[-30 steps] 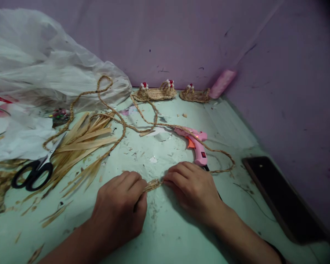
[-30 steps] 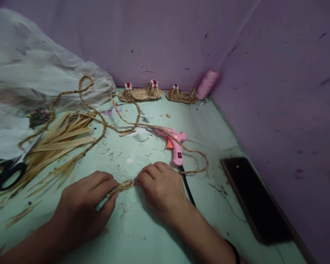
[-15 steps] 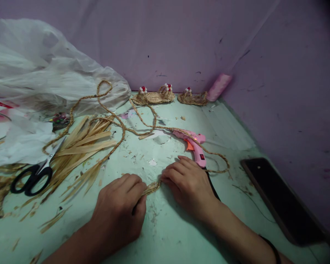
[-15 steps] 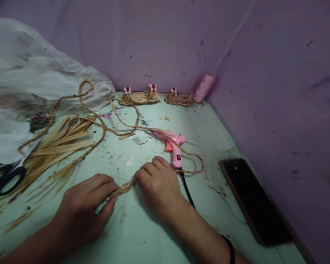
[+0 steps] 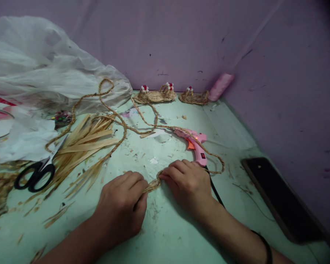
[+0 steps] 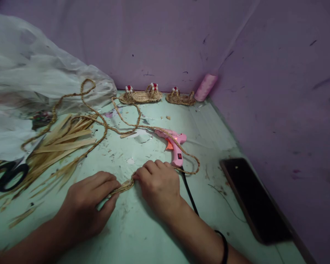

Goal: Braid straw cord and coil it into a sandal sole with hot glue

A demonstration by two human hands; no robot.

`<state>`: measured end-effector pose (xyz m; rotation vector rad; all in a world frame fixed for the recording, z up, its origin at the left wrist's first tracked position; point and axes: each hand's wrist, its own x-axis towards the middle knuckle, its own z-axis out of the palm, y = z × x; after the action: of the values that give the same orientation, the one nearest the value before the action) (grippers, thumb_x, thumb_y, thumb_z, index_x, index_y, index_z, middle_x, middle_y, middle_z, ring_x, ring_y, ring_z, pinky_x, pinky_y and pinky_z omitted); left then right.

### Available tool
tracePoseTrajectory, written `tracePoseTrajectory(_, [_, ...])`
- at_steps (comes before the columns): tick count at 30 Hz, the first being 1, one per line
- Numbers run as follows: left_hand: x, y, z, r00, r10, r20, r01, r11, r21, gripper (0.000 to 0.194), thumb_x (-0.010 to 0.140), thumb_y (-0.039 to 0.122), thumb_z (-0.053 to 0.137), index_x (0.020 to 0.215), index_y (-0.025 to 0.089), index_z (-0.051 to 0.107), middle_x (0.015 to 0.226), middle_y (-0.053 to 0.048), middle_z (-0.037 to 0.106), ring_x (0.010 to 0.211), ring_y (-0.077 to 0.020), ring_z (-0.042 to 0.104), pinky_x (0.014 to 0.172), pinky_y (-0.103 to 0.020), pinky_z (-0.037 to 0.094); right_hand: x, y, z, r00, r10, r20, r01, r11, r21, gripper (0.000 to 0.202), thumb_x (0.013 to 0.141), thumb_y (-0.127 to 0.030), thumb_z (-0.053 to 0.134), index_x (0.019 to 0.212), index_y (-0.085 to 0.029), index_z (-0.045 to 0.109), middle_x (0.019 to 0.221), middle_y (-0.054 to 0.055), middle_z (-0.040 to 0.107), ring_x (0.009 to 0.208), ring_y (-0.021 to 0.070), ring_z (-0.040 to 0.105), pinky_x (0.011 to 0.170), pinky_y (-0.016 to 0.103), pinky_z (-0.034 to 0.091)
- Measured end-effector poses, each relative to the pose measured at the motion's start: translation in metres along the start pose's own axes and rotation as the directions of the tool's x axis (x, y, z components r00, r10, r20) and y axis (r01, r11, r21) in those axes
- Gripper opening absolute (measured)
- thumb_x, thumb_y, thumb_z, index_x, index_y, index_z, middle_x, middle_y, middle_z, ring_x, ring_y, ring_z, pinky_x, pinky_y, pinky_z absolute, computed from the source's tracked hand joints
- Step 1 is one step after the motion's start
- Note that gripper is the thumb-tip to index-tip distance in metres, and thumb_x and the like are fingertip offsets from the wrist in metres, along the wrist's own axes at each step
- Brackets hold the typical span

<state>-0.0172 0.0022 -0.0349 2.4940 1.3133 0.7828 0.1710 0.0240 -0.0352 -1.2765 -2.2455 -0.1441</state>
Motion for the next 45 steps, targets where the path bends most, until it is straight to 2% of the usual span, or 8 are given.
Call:
tracePoseTrajectory(4, [-0.001,0.001,0.000,1.000,-0.007,-0.010,0.007,1.000,-0.002,0.013,0.077,0.011,0.049,0.079,0.017,0.061,0.073,-0.004,0.059,0.067,-0.0181,0.054,0.057,-0.031,0.043,-0.003,-0.001,0.001,0.999,0.006,0.048,-0.012,0.990,0.142,0.020,0.085,-0.013,0.052,0.074,-0.019,0.068,0.067,0.002,0.068,0.059,0.0148,0.058,0.053,0.027,0.037])
tracePoseTrajectory(8, [-0.002,0.000,0.002,0.999,-0.017,-0.045,0.017,1.000,-0.003,0.013,0.076,0.012,0.050,0.079,0.017,0.061,0.072,-0.004,0.058,0.067,-0.0183,0.053,0.057,-0.031,0.043,-0.009,0.000,-0.009,0.984,0.082,0.161,-0.136,0.922,0.361,0.016,0.083,-0.011,0.049,0.081,-0.016,0.064,0.072,0.005,0.067,0.067,0.0160,0.061,0.059,0.027,0.046])
tracePoseTrajectory(11, [-0.001,0.000,0.002,1.000,-0.019,-0.025,0.019,1.000,0.004,0.013,0.076,0.012,0.050,0.078,0.017,0.061,0.073,-0.004,0.058,0.068,-0.0187,0.054,0.058,-0.032,0.043,-0.011,-0.003,-0.014,0.986,0.031,0.161,-0.100,0.893,0.440,0.013,0.081,-0.011,0.051,0.088,-0.015,0.062,0.084,0.008,0.065,0.074,0.0172,0.060,0.064,0.029,0.049])
tracePoseTrajectory(14, [-0.001,0.000,-0.001,1.000,-0.007,0.008,0.007,1.000,0.016,0.012,0.076,0.013,0.050,0.077,0.016,0.061,0.073,-0.005,0.058,0.068,-0.0185,0.054,0.058,-0.032,0.044,-0.006,-0.008,-0.013,0.978,-0.080,0.194,-0.009,0.907,0.420,0.020,0.081,-0.012,0.051,0.097,-0.015,0.062,0.096,0.011,0.063,0.084,0.0199,0.058,0.067,0.032,0.050])
tracePoseTrajectory(18, [-0.001,0.002,-0.005,0.999,0.015,0.031,-0.017,0.998,0.061,0.011,0.077,0.015,0.050,0.076,0.017,0.061,0.073,-0.005,0.059,0.068,-0.0194,0.055,0.059,-0.033,0.045,0.001,-0.013,-0.010,0.959,-0.143,0.246,0.032,0.913,0.407,0.018,0.080,-0.011,0.050,0.089,-0.014,0.065,0.080,0.009,0.064,0.075,0.0197,0.056,0.065,0.033,0.049])
tracePoseTrajectory(28, [-0.001,0.006,-0.003,0.997,0.059,0.041,-0.065,0.986,0.154,0.011,0.077,0.014,0.049,0.072,0.016,0.059,0.071,-0.005,0.059,0.068,-0.0195,0.053,0.062,-0.034,0.046,-0.005,-0.019,-0.006,0.977,-0.079,0.200,-0.012,0.910,0.415,0.017,0.080,-0.013,0.048,0.081,-0.013,0.065,0.073,0.008,0.062,0.070,0.0186,0.053,0.061,0.032,0.046])
tracePoseTrajectory(36, [0.007,0.007,-0.008,0.982,0.111,0.154,-0.150,0.952,0.268,0.011,0.075,0.016,0.050,0.065,0.019,0.053,0.065,-0.003,0.054,0.062,-0.0201,0.049,0.056,-0.036,0.040,-0.007,-0.022,-0.004,0.984,-0.022,0.179,-0.056,0.906,0.419,0.015,0.077,-0.012,0.051,0.081,-0.013,0.066,0.074,0.009,0.062,0.069,0.0190,0.053,0.061,0.032,0.047])
tracePoseTrajectory(45, [0.005,0.007,-0.002,0.995,0.103,0.003,-0.100,0.957,0.271,0.014,0.075,0.016,0.050,0.066,0.017,0.060,0.065,-0.005,0.061,0.063,-0.0193,0.054,0.059,-0.035,0.043,-0.008,-0.026,-0.006,0.988,-0.003,0.154,-0.058,0.919,0.390,0.015,0.079,-0.012,0.050,0.080,-0.012,0.065,0.074,0.009,0.062,0.069,0.0193,0.054,0.061,0.033,0.049])
